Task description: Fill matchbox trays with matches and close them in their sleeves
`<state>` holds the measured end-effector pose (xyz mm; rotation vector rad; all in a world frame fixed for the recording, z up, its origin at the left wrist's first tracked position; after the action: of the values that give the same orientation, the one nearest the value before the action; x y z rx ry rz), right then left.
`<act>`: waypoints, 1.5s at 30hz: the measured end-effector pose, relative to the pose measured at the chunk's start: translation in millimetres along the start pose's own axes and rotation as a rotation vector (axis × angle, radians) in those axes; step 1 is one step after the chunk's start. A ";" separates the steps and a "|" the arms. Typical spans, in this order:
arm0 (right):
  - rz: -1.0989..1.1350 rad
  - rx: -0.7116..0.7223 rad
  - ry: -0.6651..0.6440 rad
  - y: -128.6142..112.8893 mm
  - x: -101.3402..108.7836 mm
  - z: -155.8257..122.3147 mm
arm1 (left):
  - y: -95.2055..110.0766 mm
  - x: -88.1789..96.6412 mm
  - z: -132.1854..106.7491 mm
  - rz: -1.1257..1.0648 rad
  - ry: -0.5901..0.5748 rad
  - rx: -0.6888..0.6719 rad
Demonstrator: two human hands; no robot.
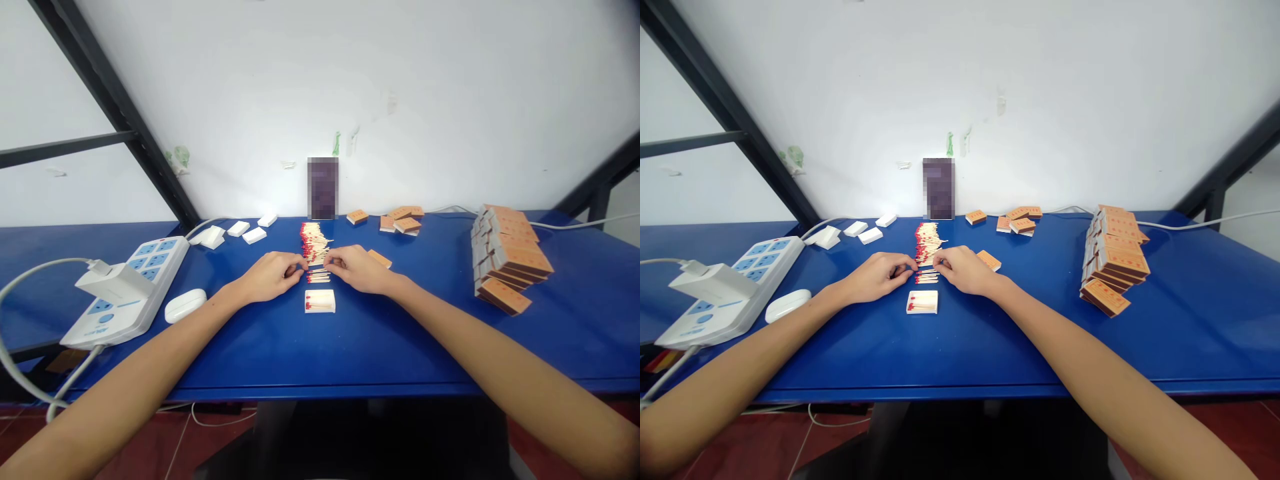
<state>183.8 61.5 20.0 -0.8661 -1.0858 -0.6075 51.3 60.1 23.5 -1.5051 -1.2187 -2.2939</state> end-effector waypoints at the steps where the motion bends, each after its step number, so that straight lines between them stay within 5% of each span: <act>1: 0.003 0.002 -0.002 0.5 0.3 0.1 | 0.4 0.4 0.1 -0.003 0.002 -0.003; 13: 0.041 -0.030 0.012 -3.0 5.7 -2.7 | -4.1 6.2 0.0 -0.016 0.079 0.014; 35: 0.078 -0.016 0.052 -6.3 6.7 -6.5 | 1.3 2.1 -0.4 0.036 0.022 0.026; 45: -0.033 0.145 -0.057 -19.0 6.0 -7.9 | 6.1 0.5 -1.7 0.031 0.012 0.030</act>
<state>174.9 44.5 29.7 -0.7450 -1.1828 -0.5270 53.0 55.0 27.0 -1.4871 -1.2130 -2.2513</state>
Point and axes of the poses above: each hand's wrist, its own z-axis towards the middle knuckle, its own x-axis out of the back of the hand, y = z × x, the point moved 9 cm from there along z, towards the middle knuckle, and after that the axes turned 13 degrees about -z, right-handed, at the moved point
